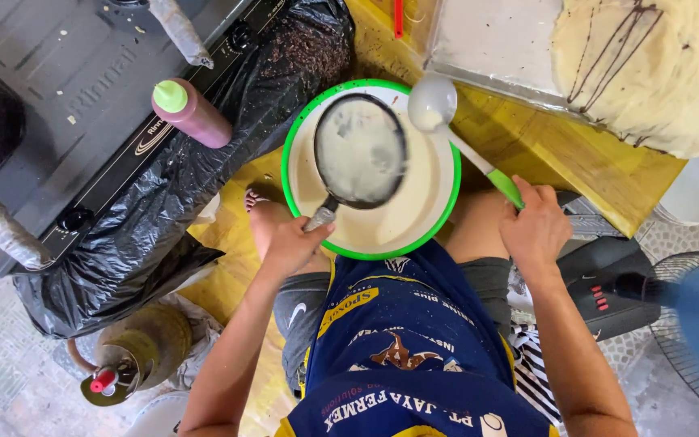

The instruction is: The person is preparing crepes by ladling batter into multiple frying pans on a gas stove, applying chocolate sauce from a squeeze bottle, and removing the finished crepes to a stack.

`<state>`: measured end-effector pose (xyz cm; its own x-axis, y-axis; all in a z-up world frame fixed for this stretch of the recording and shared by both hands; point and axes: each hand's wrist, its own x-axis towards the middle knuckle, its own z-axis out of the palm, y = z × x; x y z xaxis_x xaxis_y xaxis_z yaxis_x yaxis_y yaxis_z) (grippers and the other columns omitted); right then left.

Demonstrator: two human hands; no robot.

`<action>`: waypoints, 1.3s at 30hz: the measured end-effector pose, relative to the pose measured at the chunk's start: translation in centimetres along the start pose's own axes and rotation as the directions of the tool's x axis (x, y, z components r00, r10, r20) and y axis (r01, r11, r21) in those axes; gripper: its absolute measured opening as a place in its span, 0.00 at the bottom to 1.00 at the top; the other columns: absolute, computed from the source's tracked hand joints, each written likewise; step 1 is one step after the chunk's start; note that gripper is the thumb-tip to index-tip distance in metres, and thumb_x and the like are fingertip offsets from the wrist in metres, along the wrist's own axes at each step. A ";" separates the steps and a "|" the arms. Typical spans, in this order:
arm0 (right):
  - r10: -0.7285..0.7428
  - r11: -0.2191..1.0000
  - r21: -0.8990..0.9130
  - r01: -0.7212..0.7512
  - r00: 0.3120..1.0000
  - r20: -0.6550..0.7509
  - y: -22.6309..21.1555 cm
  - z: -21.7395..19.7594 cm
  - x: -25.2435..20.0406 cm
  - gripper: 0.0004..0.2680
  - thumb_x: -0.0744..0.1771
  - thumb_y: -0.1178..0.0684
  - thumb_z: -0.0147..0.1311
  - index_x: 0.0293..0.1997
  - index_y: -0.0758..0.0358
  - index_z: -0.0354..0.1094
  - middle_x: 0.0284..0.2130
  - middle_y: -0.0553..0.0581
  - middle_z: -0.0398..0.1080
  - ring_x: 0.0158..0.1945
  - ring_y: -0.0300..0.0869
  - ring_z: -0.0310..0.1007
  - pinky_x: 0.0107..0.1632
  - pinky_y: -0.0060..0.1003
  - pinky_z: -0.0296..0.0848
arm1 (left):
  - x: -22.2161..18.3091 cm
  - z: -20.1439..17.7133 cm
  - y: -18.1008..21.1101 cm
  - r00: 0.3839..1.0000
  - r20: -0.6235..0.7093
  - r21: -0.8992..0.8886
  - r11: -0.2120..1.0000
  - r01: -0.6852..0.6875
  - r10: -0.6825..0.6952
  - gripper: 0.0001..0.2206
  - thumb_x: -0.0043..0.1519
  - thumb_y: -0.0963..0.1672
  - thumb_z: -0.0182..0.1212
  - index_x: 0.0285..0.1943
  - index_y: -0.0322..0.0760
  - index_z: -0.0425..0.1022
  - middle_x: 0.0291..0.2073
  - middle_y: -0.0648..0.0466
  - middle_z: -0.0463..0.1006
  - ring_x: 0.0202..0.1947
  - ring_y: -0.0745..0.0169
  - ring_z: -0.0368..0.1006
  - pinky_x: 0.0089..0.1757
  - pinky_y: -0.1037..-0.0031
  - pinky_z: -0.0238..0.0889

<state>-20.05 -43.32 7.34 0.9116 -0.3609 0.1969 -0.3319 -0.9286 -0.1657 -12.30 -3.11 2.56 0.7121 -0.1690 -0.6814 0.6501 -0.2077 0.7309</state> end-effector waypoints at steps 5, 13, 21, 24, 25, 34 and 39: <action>-0.002 0.967 -0.247 0.065 0.969 0.249 0.1 3.6 -1.6 0.16 0.63 0.50 0.56 0.56 0.54 0.77 0.39 0.59 0.71 0.36 0.59 0.79 0.39 0.57 0.80 | -2.0 -2.1 2.1 0.926 -0.198 0.880 0.474 0.022 0.323 0.23 0.56 0.63 0.61 0.45 0.53 0.80 0.29 0.44 0.81 0.36 0.33 0.81 0.43 0.51 0.75; -0.181 0.889 -0.362 0.283 0.940 0.290 -1.0 8.0 -5.0 0.06 0.63 0.50 0.54 0.40 0.40 0.76 0.27 0.49 0.70 0.32 0.48 0.75 0.33 0.42 0.76 | -1.3 -2.1 -1.9 0.354 0.057 0.998 -0.062 0.005 0.934 0.18 0.54 0.58 0.67 0.29 0.48 0.71 0.19 0.60 0.67 0.18 0.60 0.72 0.25 0.69 0.69; -0.225 0.864 -0.366 0.347 0.914 0.336 -4.3 5.1 -5.1 0.12 0.68 0.46 0.45 0.48 0.23 0.76 0.35 0.46 0.76 0.40 0.43 0.80 0.41 0.31 0.75 | 1.2 -0.7 -4.1 0.185 0.084 0.995 -0.092 0.034 0.979 0.15 0.62 0.55 0.62 0.40 0.45 0.76 0.21 0.58 0.68 0.20 0.62 0.71 0.28 0.71 0.69; -0.305 0.871 -0.267 0.412 0.881 0.362 -5.1 4.4 -4.9 0.09 0.68 0.47 0.49 0.44 0.31 0.78 0.37 0.51 0.77 0.43 0.47 0.81 0.44 0.34 0.77 | 1.4 0.3 -4.3 0.166 0.116 0.987 -0.133 0.095 0.979 0.13 0.63 0.52 0.60 0.44 0.42 0.76 0.21 0.58 0.67 0.18 0.62 0.69 0.25 0.69 0.66; -0.255 0.896 -0.251 0.367 0.887 0.386 -3.8 6.3 -5.3 0.09 0.67 0.44 0.50 0.48 0.30 0.77 0.39 0.51 0.74 0.41 0.48 0.81 0.45 0.40 0.79 | 1.0 0.7 -4.2 0.151 0.093 0.992 -0.105 0.073 0.984 0.13 0.64 0.52 0.57 0.43 0.42 0.75 0.21 0.58 0.67 0.18 0.61 0.69 0.26 0.70 0.66; -0.069 0.820 -0.401 0.409 0.765 0.640 -2.3 10.9 -3.3 0.19 0.66 0.31 0.45 0.65 0.20 0.63 0.53 0.52 0.72 0.54 0.57 0.77 0.56 0.54 0.72 | 3.2 3.0 -7.5 0.626 -0.353 0.773 0.593 -0.223 0.696 0.18 0.59 0.60 0.59 0.40 0.50 0.74 0.19 0.54 0.74 0.19 0.50 0.75 0.25 0.58 0.65; -0.514 0.846 0.195 0.496 0.662 0.545 -20.6 4.9 -0.9 0.15 0.67 0.38 0.47 0.56 0.45 0.73 0.51 0.50 0.75 0.53 0.49 0.75 0.51 0.50 0.74 | -0.2 4.0 -5.1 0.996 -0.091 -0.088 0.996 -0.028 0.020 0.18 0.63 0.55 0.62 0.36 0.40 0.72 0.15 0.54 0.74 0.13 0.68 0.70 0.20 0.78 0.59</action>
<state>-12.89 -23.42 5.88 0.9067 0.2854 -0.3107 0.2191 -0.9479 -0.2312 -16.81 -5.84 -1.17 0.7462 -0.0846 -0.6603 0.6506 -0.1175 0.7503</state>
